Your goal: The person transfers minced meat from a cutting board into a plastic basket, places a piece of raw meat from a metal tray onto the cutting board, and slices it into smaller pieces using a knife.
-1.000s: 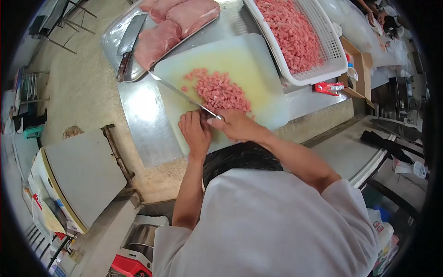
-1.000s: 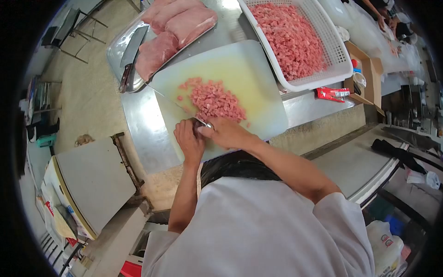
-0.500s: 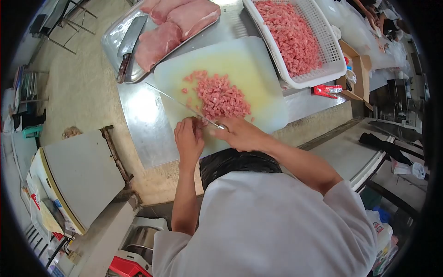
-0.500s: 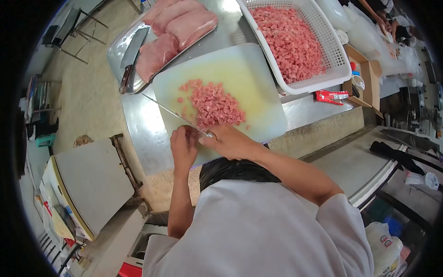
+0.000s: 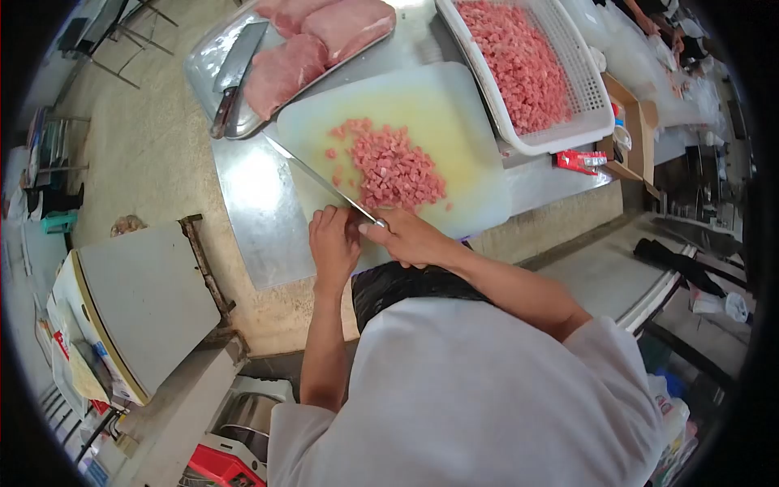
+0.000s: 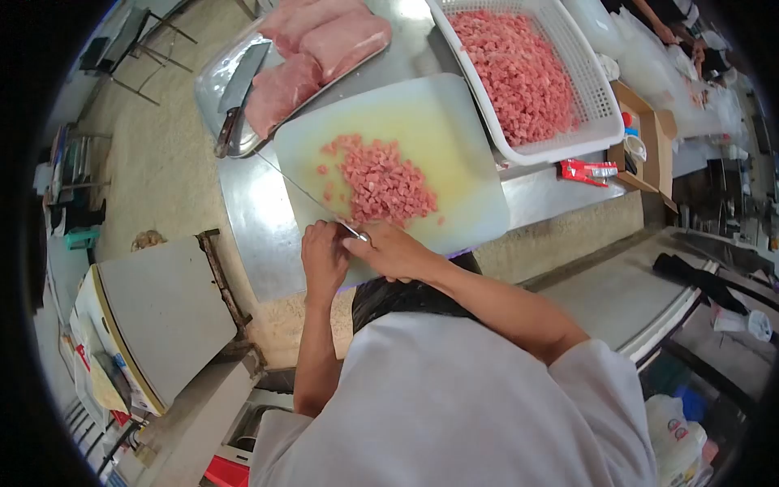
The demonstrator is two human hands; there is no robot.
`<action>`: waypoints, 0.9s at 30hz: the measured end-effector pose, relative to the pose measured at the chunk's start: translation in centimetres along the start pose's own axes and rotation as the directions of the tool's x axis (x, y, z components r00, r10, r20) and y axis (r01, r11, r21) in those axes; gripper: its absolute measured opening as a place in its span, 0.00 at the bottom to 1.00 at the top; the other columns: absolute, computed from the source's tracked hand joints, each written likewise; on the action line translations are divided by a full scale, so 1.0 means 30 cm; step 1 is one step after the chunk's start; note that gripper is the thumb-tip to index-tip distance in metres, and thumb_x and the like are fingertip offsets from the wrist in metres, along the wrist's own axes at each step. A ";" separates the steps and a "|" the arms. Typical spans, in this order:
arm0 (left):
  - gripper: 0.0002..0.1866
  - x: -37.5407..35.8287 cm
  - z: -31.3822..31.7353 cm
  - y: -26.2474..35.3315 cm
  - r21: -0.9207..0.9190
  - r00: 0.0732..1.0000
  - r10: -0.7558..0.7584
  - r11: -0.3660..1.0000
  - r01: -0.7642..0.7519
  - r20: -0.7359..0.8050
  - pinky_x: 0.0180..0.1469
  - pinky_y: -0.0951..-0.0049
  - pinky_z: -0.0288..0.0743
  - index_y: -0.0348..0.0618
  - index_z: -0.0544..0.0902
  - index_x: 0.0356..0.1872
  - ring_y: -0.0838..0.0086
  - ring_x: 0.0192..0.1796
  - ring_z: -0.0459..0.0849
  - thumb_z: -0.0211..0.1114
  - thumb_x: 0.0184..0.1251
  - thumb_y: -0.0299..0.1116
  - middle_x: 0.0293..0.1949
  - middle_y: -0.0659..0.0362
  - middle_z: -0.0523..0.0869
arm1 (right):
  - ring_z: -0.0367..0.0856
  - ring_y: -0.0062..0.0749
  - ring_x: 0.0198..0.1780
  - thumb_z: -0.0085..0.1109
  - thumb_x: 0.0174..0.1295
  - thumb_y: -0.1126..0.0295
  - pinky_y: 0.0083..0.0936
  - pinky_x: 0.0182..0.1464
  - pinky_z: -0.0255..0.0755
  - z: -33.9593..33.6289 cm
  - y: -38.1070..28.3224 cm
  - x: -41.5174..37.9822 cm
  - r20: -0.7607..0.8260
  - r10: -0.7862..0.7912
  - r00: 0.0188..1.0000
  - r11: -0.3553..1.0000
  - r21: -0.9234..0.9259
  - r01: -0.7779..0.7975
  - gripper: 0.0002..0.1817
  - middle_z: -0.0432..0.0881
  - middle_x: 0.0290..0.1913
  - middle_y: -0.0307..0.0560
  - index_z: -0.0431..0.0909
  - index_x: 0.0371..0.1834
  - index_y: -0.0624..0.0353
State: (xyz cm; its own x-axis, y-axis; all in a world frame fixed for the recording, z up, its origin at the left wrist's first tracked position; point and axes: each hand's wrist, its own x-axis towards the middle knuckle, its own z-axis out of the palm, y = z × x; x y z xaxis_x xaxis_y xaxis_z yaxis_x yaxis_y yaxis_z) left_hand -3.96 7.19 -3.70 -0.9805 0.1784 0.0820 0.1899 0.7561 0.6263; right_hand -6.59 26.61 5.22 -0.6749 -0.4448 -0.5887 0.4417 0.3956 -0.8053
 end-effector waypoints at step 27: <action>0.32 0.368 0.200 0.028 -0.121 0.962 0.272 0.956 -0.266 0.033 0.85 0.42 0.48 0.37 0.68 0.81 0.43 0.85 0.59 0.48 0.88 0.48 0.81 0.42 0.68 | 0.88 0.55 0.35 0.69 0.70 0.65 0.43 0.42 0.80 -0.152 0.467 -0.595 -0.559 -0.111 0.822 0.964 -0.262 -0.048 0.28 0.86 0.36 0.59 0.68 0.68 0.57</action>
State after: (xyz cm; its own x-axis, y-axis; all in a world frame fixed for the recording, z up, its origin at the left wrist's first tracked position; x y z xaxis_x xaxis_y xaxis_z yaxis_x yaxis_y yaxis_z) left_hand -14.31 13.57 -6.93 -0.8897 0.3978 0.2241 0.4369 0.5993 0.6708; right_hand 8.94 43.77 4.77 -0.9341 0.0397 -0.3549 0.3032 0.6132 -0.7295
